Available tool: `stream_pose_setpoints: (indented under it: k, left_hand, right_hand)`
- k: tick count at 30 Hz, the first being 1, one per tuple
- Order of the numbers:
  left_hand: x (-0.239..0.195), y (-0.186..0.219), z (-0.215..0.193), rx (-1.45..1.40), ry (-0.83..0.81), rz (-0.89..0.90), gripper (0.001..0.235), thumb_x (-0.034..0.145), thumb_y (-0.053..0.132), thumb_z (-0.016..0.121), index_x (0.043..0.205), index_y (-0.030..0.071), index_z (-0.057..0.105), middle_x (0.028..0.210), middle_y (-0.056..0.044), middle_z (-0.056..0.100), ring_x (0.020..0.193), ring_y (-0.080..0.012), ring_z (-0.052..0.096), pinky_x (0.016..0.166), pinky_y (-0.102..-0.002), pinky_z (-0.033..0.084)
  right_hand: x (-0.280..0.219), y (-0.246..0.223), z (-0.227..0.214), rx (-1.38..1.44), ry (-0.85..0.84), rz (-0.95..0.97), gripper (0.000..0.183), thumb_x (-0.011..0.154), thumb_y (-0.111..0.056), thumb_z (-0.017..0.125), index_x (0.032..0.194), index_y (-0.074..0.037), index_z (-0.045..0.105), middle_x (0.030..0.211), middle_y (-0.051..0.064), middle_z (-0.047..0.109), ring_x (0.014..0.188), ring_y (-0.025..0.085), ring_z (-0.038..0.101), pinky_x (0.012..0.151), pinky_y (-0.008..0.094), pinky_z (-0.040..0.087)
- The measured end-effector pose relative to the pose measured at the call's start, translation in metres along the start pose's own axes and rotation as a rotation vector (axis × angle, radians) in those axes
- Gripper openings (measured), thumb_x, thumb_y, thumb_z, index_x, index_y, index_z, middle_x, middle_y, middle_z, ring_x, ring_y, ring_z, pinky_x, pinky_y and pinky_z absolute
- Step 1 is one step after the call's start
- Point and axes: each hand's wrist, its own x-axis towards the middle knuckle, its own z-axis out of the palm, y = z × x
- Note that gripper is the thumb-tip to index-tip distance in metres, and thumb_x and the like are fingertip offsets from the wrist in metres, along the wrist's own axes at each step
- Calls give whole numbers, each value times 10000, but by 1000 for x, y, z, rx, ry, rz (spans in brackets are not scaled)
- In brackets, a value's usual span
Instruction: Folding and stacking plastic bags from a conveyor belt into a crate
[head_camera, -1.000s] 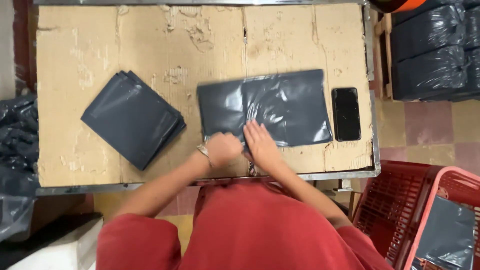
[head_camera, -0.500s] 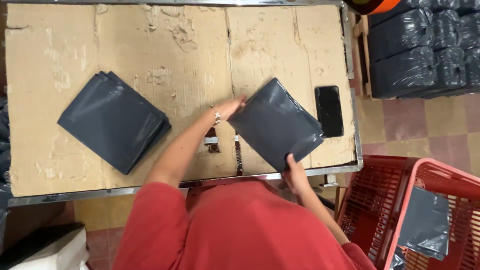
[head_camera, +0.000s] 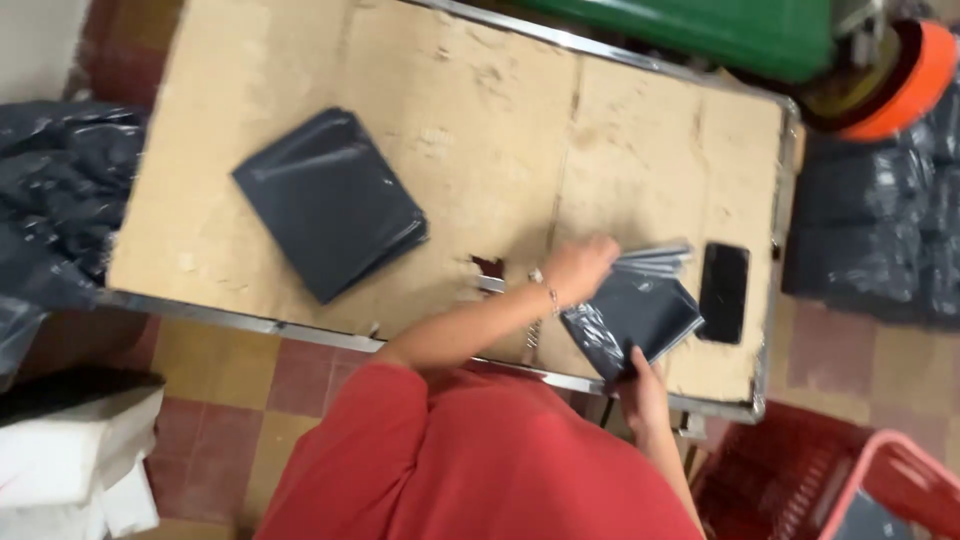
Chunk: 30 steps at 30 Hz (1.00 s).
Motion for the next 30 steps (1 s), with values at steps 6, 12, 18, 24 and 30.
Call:
stream_pose_setpoints:
  k: [6, 12, 18, 24, 30]
  left_hand:
    - [-81, -23, -191, 74, 370, 464, 344, 897, 359, 698, 1144, 162, 563, 1149, -21, 566, 973, -207, 682, 787, -305, 588]
    - [-115, -201, -352, 655, 436, 192, 447, 972, 680, 461, 882, 241, 474, 727, 57, 437, 486, -198, 585, 502, -365, 518]
    - [-133, -349, -346, 564, 227, -122, 479, 972, 650, 516, 1093, 186, 502, 836, -60, 701, 685, -307, 751, 658, -445, 599]
    - [-128, -411, -276, 468, 318, -92, 447, 953, 622, 544, 1048, 186, 514, 792, -65, 638, 658, -332, 724, 614, -458, 595]
    - [-114, -440, -251, 535, 454, -42, 410, 972, 633, 543, 974, 224, 552, 788, 13, 567, 733, -208, 684, 594, -337, 580]
  right_hand:
    - [0, 0, 74, 333, -265, -585, 223, 996, 13, 645, 893, -145, 526, 1196, 110, 682, 1289, 473, 610, 1162, 685, 365]
    - [-26, 27, 266, -80, -418, -262, 201, 865, -206, 851, 950, -65, 735, 750, 36, 652, 596, 126, 679, 456, 279, 530]
    - [-66, 72, 394, -269, -434, -385, 186, 856, -76, 836, 1031, -58, 775, 814, 71, 739, 658, 171, 739, 547, 295, 627]
    - [-9, 101, 389, -307, -298, -369, 179, 897, -135, 807, 1006, -36, 706, 758, 75, 694, 604, 180, 719, 505, 345, 626]
    - [-92, 73, 407, -720, -45, -915, 717, 928, -12, 754, 1489, 82, 318, 1262, 349, 532, 1035, 476, 655, 810, 473, 600]
